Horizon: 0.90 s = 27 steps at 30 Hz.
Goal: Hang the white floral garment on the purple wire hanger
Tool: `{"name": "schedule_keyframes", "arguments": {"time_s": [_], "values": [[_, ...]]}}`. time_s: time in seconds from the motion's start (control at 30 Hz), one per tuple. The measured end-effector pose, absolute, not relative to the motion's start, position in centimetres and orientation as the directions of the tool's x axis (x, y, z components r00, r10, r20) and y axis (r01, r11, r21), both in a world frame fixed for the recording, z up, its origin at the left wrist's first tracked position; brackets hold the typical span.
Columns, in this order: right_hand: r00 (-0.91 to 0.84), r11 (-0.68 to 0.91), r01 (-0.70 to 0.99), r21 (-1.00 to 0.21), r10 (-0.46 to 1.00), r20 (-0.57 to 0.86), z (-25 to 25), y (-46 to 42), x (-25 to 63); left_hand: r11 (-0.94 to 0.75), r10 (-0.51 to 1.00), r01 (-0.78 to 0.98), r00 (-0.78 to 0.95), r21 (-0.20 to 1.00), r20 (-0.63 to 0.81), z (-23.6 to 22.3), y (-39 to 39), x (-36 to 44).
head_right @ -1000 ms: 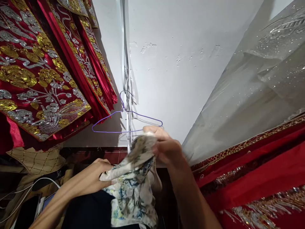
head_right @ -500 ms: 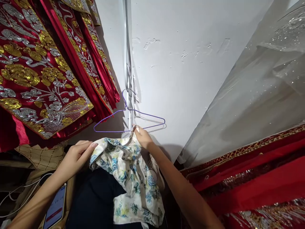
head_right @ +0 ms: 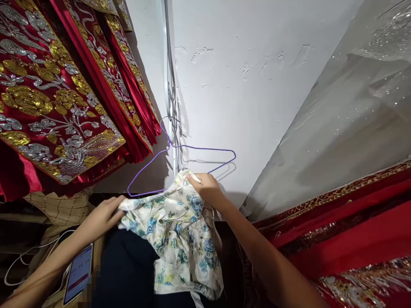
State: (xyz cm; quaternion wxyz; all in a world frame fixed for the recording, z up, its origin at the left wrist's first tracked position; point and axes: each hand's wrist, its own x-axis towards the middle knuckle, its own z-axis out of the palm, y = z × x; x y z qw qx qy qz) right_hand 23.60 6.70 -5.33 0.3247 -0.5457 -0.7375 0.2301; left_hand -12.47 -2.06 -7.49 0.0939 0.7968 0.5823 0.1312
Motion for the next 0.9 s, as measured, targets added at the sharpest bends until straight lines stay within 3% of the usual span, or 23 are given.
{"name": "schedule_keyframes", "arguments": {"time_s": [0.1, 0.2, 0.3, 0.37, 0.47, 0.57, 0.73, 0.8, 0.9], "values": [[-0.195, 0.282, 0.642, -0.713, 0.959, 0.204, -5.4, 6.2, 23.7, -0.162, 0.984, 0.941, 0.13, 0.298, 0.125, -7.2, -0.3, -14.1], [-0.193, 0.308, 0.661, -0.684, 0.951, 0.242, -5.6, 5.9, 23.5, -0.09, 0.973, 0.887, -0.02, 0.454, 0.231, -6.2, 0.5, -13.5], [-0.199, 0.337, 0.679, -0.652, 0.94, 0.278, -5.9, 5.5, 23.1, -0.224, 0.913, 0.716, -0.083, 0.661, 0.399, -4.7, 0.9, -11.2], [-0.227, 0.39, 0.658, -0.644, 0.918, 0.325, -6.1, 5.2, 22.6, -0.38, 0.862, 0.609, -0.041, 0.697, 0.505, -3.3, 1.1, -9.4], [-0.291, 0.439, 0.515, -0.736, 0.898, 0.331, -6.2, 4.6, 21.8, -0.534, 0.799, 0.565, 0.096, 0.629, 0.593, -1.3, 1.8, -6.7], [-0.348, 0.425, 0.368, -0.827, 0.888, 0.302, -5.8, 3.8, 21.2, -0.526, 0.792, 0.639, 0.128, 0.561, 0.597, -0.2, 3.0, -5.0], [-0.395, 0.476, 0.503, -0.721, 0.869, 0.298, -3.5, 1.3, 23.7, -0.521, 0.772, 0.716, 0.161, 0.465, 0.615, -0.5, 5.0, -6.0], [-0.258, 0.399, 0.573, -0.716, 0.917, 0.305, -2.2, 0.5, 26.2, -0.541, 0.739, 0.736, 0.183, 0.407, 0.649, -0.5, 5.4, -7.0], [0.146, 0.294, 0.555, -0.778, 0.887, 0.439, -0.4, 1.5, 30.7, -0.577, 0.729, 0.702, 0.214, 0.416, 0.65, 0.3, 5.4, -7.6]]}}
